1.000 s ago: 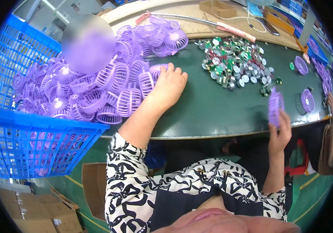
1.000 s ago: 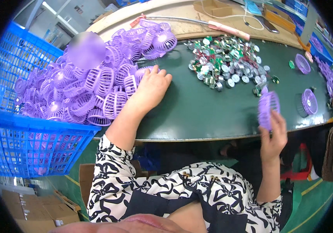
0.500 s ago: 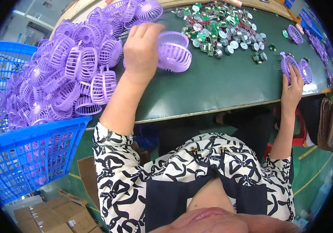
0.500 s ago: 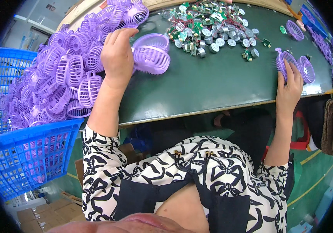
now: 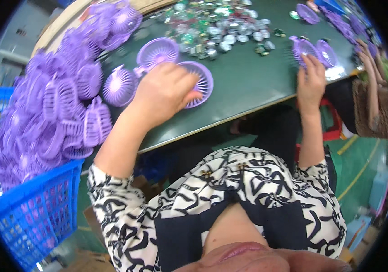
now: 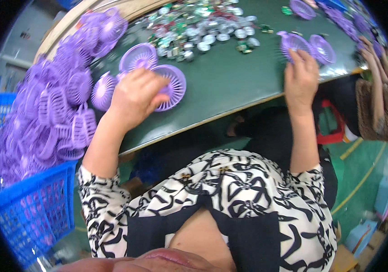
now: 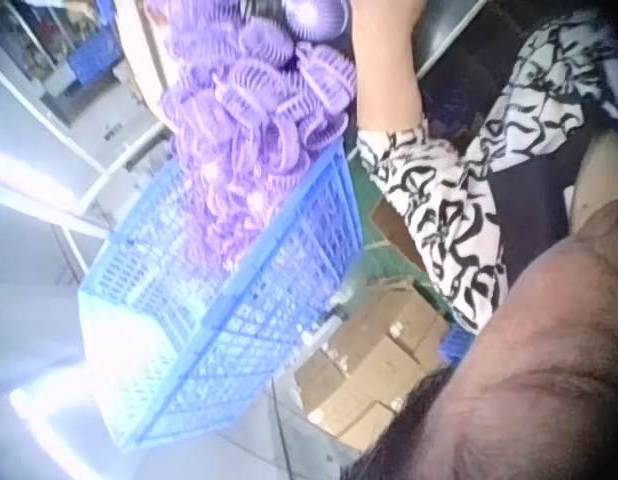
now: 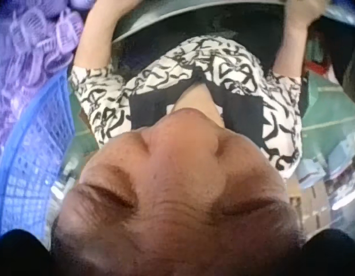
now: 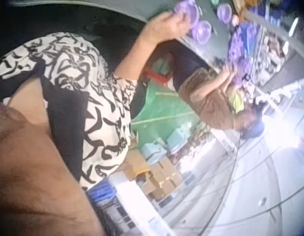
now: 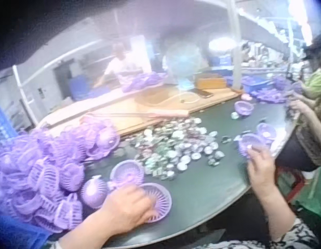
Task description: Assembling mini portable fans by inserting small circular motor components into purple plastic fan cages.
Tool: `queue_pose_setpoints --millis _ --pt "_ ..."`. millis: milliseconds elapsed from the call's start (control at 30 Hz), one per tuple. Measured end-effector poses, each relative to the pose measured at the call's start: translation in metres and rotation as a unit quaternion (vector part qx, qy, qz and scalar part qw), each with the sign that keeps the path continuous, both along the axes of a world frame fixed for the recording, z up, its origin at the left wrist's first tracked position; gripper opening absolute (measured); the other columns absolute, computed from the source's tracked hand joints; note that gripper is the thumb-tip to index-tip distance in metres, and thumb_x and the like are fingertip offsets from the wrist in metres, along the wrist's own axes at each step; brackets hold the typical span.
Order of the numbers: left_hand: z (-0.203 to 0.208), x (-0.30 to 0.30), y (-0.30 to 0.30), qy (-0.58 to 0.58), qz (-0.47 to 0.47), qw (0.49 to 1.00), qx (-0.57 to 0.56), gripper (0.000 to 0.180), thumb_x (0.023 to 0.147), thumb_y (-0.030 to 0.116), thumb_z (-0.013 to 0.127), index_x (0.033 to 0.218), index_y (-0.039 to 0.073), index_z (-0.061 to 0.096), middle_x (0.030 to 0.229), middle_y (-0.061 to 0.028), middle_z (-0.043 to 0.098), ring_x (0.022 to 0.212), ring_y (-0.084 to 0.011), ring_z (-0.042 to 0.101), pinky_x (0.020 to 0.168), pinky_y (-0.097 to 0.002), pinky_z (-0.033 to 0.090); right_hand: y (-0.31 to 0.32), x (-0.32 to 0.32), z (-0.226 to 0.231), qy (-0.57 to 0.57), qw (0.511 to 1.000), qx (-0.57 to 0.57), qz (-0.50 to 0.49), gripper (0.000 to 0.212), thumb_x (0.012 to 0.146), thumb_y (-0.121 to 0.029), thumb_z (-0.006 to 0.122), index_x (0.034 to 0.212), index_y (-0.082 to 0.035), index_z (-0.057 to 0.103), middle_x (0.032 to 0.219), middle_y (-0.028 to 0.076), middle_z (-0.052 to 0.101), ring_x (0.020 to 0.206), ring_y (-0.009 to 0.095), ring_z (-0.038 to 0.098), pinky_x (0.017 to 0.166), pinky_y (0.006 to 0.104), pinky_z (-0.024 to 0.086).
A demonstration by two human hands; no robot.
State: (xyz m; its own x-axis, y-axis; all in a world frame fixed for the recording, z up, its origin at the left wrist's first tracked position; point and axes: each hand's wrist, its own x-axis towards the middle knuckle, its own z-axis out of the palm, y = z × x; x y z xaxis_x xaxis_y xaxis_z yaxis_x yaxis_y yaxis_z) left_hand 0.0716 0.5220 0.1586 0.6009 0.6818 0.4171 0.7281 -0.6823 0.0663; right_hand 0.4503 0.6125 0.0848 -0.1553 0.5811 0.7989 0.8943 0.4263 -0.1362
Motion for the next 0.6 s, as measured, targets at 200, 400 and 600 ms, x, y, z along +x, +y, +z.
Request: queue_pose_setpoints --millis 200,400,600 --pt "-0.015 0.0 0.005 0.072 0.109 0.991 -0.011 0.021 0.085 0.021 0.069 0.1 0.007 0.066 0.088 -0.0111 0.065 0.088 -0.031 0.061 0.084 -0.0441 0.047 -0.008 -0.02 0.013 -0.022 0.999 0.021 0.026 0.031 0.078 -0.001 0.067 0.109 -0.008 0.07 0.107 0.009 0.064 0.105 0.029 0.059 0.092 0.0415 0.045" --pt "-0.01 -0.007 0.006 -0.01 0.122 0.992 -0.015 0.024 0.084 0.019 0.07 0.101 0.004 0.065 0.095 -0.0132 0.066 0.089 -0.0347 0.061 0.085 -0.0449 0.047 0.022 -0.055 0.038 -0.022 0.993 -0.01 0.116 0.018 0.081 -0.006 0.067 0.099 -0.008 0.069 0.101 0.007 0.067 0.097 0.029 0.061 0.084 0.0407 0.047" --pt "-0.011 0.015 -0.007 0.0 -0.035 0.996 -0.08 0.045 0.078 0.024 0.075 0.116 0.004 0.059 0.112 -0.0137 0.062 0.105 -0.0338 0.058 0.094 -0.0449 0.046 0.078 -0.092 0.044 -0.054 0.989 -0.029 0.131 0.016 0.088 -0.018 0.061 0.096 -0.008 0.07 0.094 0.007 0.066 0.098 0.029 0.06 0.084 0.0425 0.048"
